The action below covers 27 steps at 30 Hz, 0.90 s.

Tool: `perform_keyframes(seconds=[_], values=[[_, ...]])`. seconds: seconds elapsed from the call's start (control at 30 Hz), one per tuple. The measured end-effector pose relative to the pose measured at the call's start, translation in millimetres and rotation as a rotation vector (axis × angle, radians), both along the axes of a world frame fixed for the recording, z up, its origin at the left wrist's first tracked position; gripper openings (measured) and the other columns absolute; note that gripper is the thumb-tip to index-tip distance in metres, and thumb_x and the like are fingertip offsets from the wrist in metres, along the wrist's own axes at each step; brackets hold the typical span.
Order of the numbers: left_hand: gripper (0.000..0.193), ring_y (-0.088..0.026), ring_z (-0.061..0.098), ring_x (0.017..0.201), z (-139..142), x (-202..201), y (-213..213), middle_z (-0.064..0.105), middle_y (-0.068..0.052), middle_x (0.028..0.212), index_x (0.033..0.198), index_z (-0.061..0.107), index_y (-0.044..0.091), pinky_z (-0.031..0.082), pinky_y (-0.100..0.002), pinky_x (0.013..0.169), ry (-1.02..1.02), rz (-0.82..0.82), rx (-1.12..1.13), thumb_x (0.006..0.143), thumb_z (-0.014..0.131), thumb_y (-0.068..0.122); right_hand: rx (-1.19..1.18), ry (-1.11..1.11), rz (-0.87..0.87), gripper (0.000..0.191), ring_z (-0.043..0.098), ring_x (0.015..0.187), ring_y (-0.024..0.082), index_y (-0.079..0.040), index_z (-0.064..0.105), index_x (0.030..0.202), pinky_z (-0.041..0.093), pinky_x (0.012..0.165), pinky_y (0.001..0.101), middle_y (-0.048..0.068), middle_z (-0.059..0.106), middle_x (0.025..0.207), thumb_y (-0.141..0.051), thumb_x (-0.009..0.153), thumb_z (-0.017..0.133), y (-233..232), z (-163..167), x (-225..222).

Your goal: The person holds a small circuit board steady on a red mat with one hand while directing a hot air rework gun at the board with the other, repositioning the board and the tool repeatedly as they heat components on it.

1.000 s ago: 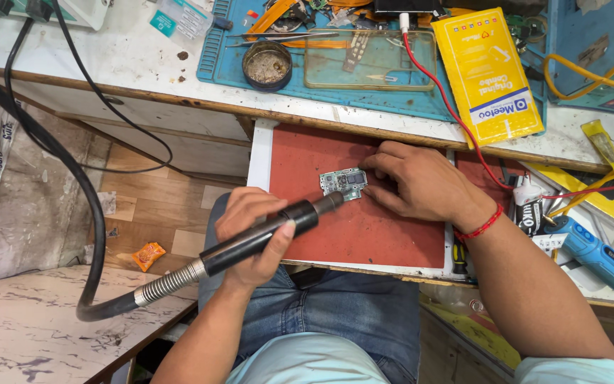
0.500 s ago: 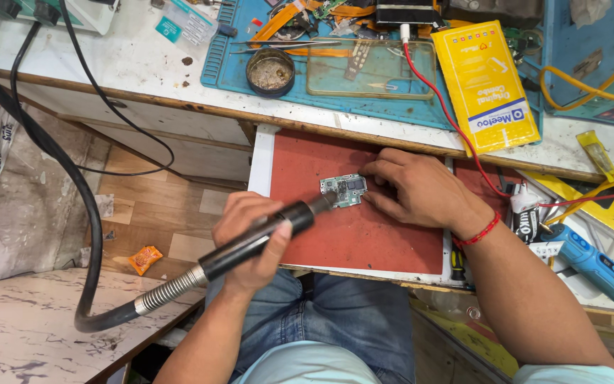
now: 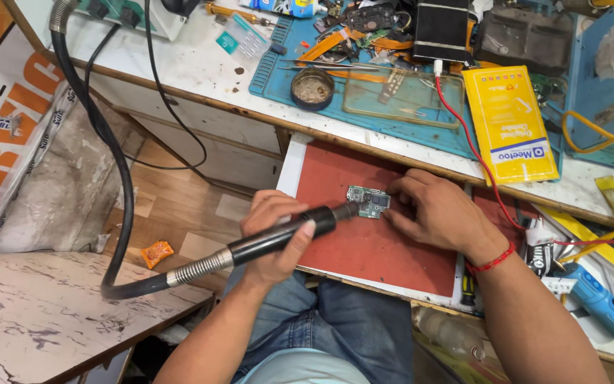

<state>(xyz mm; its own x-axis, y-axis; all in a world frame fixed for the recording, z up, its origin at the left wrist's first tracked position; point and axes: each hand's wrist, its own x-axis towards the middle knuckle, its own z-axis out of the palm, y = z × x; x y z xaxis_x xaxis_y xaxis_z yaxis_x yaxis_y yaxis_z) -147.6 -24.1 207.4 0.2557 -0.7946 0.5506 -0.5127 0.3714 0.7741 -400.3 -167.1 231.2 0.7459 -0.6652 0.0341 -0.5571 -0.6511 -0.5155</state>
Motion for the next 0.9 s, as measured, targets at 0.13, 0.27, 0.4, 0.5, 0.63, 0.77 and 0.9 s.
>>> perform_keyframes(seconds=[0.13, 0.27, 0.4, 0.5, 0.63, 0.77, 0.9], values=[[0.028, -0.029, 0.065, 0.101, -1, -3, 0, 0.071, -0.012, 0.098, 0.102, 0.07, 0.0, 0.053, -0.041, 0.096, 0.068, -0.009, 0.019, 0.089, 0.074, 0.024, -0.019, 0.066, -0.039, 0.037, 0.067, 0.074, 0.029, -0.008, 0.07, 0.109, 0.054, 0.064, 0.0429, 0.01, 0.067, 0.085, -0.029, 0.08, 0.076, 3, 2, -6], [0.028, -0.028, 0.066, 0.102, 0, -4, -3, 0.072, -0.012, 0.099, 0.103, 0.07, 0.001, 0.052, -0.042, 0.098, 0.026, -0.063, -0.01, 0.088, 0.074, 0.024, -0.006, 0.104, -0.051, 0.039, 0.067, 0.072, 0.029, -0.011, 0.069, 0.115, 0.053, 0.062, 0.0439, 0.008, 0.067, 0.082, -0.03, 0.082, 0.073, 3, 5, -7], [0.029, -0.028, 0.066, 0.102, 2, -5, -2, 0.072, -0.013, 0.1, 0.104, 0.07, 0.0, 0.053, -0.04, 0.094, 0.069, -0.011, 0.034, 0.09, 0.074, 0.025, -0.024, 0.07, -0.042, 0.037, 0.068, 0.073, 0.029, -0.01, 0.069, 0.115, 0.053, 0.061, 0.0437, 0.008, 0.068, 0.086, -0.029, 0.083, 0.072, 4, 8, -7], [0.029, -0.028, 0.066, 0.1, 4, -6, -1, 0.072, -0.013, 0.098, 0.103, 0.071, 0.0, 0.053, -0.041, 0.094, 0.026, -0.08, 0.009, 0.089, 0.075, 0.025, -0.028, 0.069, -0.035, 0.038, 0.068, 0.073, 0.029, -0.01, 0.069, 0.117, 0.053, 0.061, 0.0438, 0.008, 0.068, 0.086, -0.028, 0.084, 0.072, 5, 9, -7], [0.028, -0.028, 0.066, 0.101, 6, -7, -1, 0.071, -0.013, 0.098, 0.103, 0.07, -0.001, 0.053, -0.041, 0.095, 0.057, -0.044, -0.009, 0.09, 0.073, 0.024, -0.024, 0.058, -0.032, 0.037, 0.068, 0.074, 0.029, -0.011, 0.07, 0.117, 0.053, 0.061, 0.0436, 0.007, 0.069, 0.086, -0.029, 0.084, 0.072, 3, 9, -8], [0.026, -0.028, 0.065, 0.1, 8, -7, -2, 0.072, -0.013, 0.097, 0.101, 0.07, -0.001, 0.053, -0.041, 0.094, 0.065, -0.046, 0.018, 0.09, 0.072, 0.023, -0.013, 0.047, -0.031, 0.036, 0.068, 0.074, 0.029, -0.01, 0.069, 0.115, 0.053, 0.062, 0.0433, 0.008, 0.069, 0.086, -0.029, 0.085, 0.072, 1, 9, -9], [0.024, -0.028, 0.066, 0.099, 7, -3, -9, 0.072, -0.013, 0.097, 0.099, 0.07, 0.0, 0.054, -0.041, 0.094, 0.065, -0.053, 0.013, 0.089, 0.073, 0.022, -0.025, 0.011, -0.013, 0.037, 0.068, 0.074, 0.029, -0.011, 0.07, 0.117, 0.053, 0.062, 0.0434, 0.009, 0.069, 0.086, -0.027, 0.084, 0.072, -5, 6, -6]])
